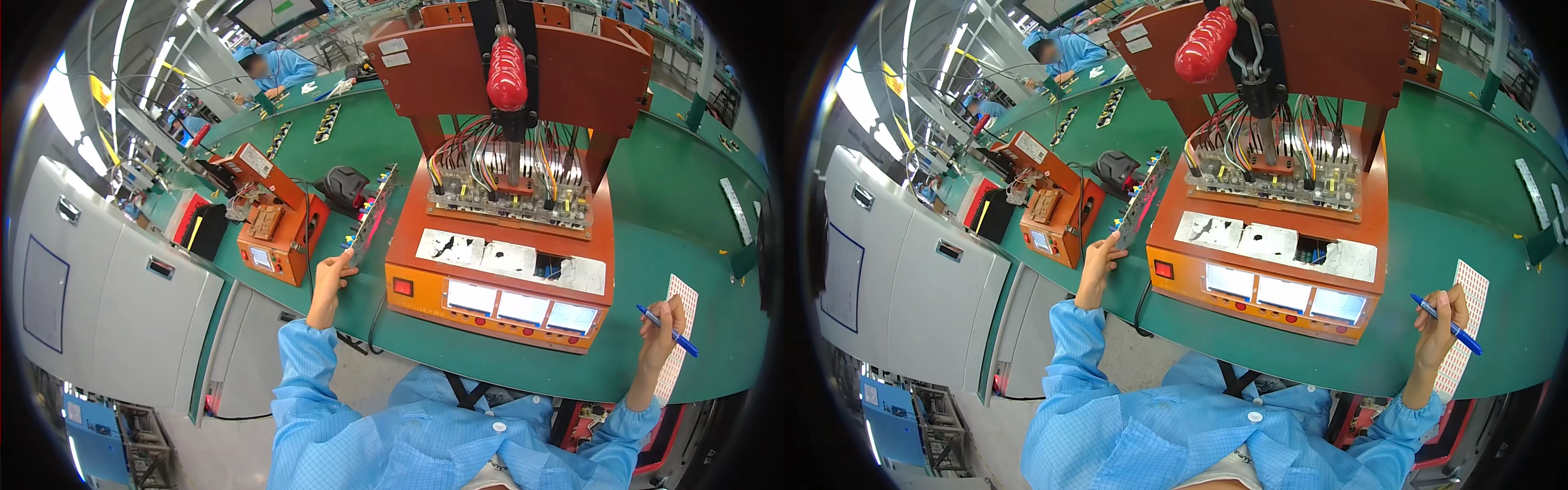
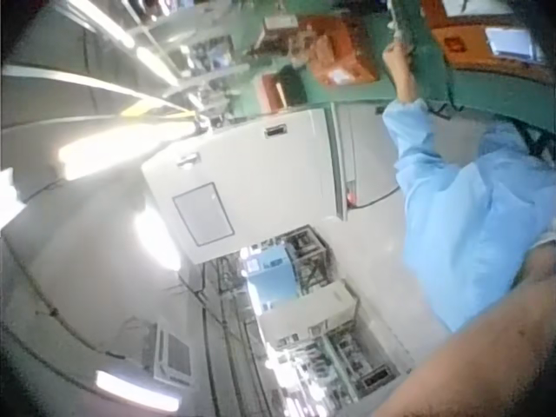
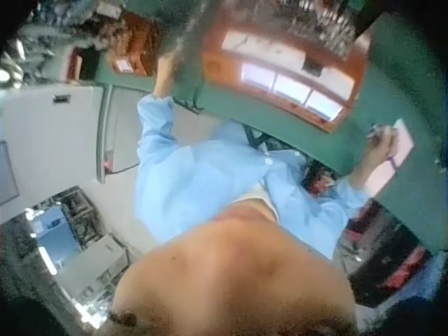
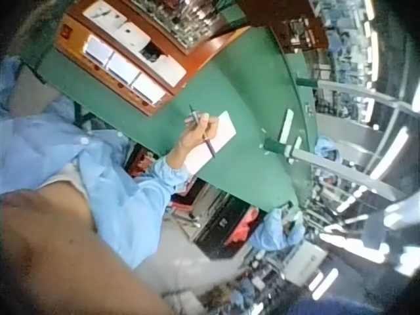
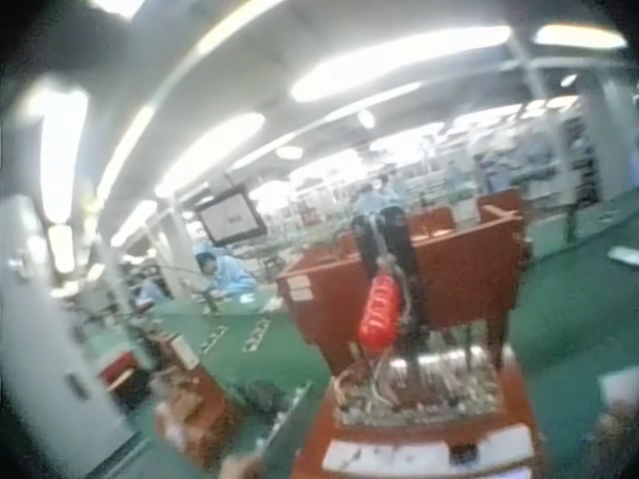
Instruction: Testing printed circuit boards using a manual testing fixture and logging the results.
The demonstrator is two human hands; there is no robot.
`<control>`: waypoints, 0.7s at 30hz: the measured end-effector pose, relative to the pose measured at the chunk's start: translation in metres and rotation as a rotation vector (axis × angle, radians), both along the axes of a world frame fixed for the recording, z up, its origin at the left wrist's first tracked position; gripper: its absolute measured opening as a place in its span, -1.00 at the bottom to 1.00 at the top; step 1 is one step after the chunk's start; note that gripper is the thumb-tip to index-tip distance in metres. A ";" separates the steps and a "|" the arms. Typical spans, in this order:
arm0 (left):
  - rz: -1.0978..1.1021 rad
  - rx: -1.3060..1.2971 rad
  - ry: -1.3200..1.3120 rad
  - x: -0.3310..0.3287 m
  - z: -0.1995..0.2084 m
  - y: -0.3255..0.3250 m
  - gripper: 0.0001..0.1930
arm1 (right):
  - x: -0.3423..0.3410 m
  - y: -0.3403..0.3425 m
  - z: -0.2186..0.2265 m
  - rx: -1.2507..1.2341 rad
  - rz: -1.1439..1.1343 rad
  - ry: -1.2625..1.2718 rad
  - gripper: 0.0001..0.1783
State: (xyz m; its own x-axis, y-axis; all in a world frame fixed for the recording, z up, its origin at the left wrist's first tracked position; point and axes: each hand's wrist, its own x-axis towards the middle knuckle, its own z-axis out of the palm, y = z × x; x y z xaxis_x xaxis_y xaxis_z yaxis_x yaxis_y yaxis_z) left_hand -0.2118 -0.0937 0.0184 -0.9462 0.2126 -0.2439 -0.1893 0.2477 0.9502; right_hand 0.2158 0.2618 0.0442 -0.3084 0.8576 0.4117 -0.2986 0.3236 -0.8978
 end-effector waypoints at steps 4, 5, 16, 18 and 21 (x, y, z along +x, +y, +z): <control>0.004 -0.178 0.232 0.003 0.002 0.009 -0.47 | -0.001 0.000 -0.001 -0.007 0.016 -0.020 -0.70; -0.001 -0.234 0.287 -0.001 0.000 0.010 -0.47 | -0.002 0.000 -0.001 -0.008 0.020 -0.021 -0.70; -0.052 -0.235 0.320 -0.046 -0.006 0.065 -0.40 | 0.000 0.001 0.002 -0.036 0.034 -0.059 -0.70; -0.059 -0.235 0.320 -0.051 -0.006 0.066 -0.40 | -0.001 0.000 0.002 -0.031 0.033 -0.063 -0.70; -0.060 -0.195 0.249 -0.045 0.003 0.072 -0.41 | 0.002 0.000 0.002 -0.032 0.021 -0.070 -0.70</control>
State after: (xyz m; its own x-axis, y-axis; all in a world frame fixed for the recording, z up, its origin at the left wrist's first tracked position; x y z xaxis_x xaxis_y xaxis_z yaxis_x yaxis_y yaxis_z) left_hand -0.2570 -0.0221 0.0217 -0.9692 0.2416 -0.0483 0.0634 0.4338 0.8988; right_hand 0.2174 0.2620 0.0464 -0.3533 0.8632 0.3606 -0.2406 0.2886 -0.9267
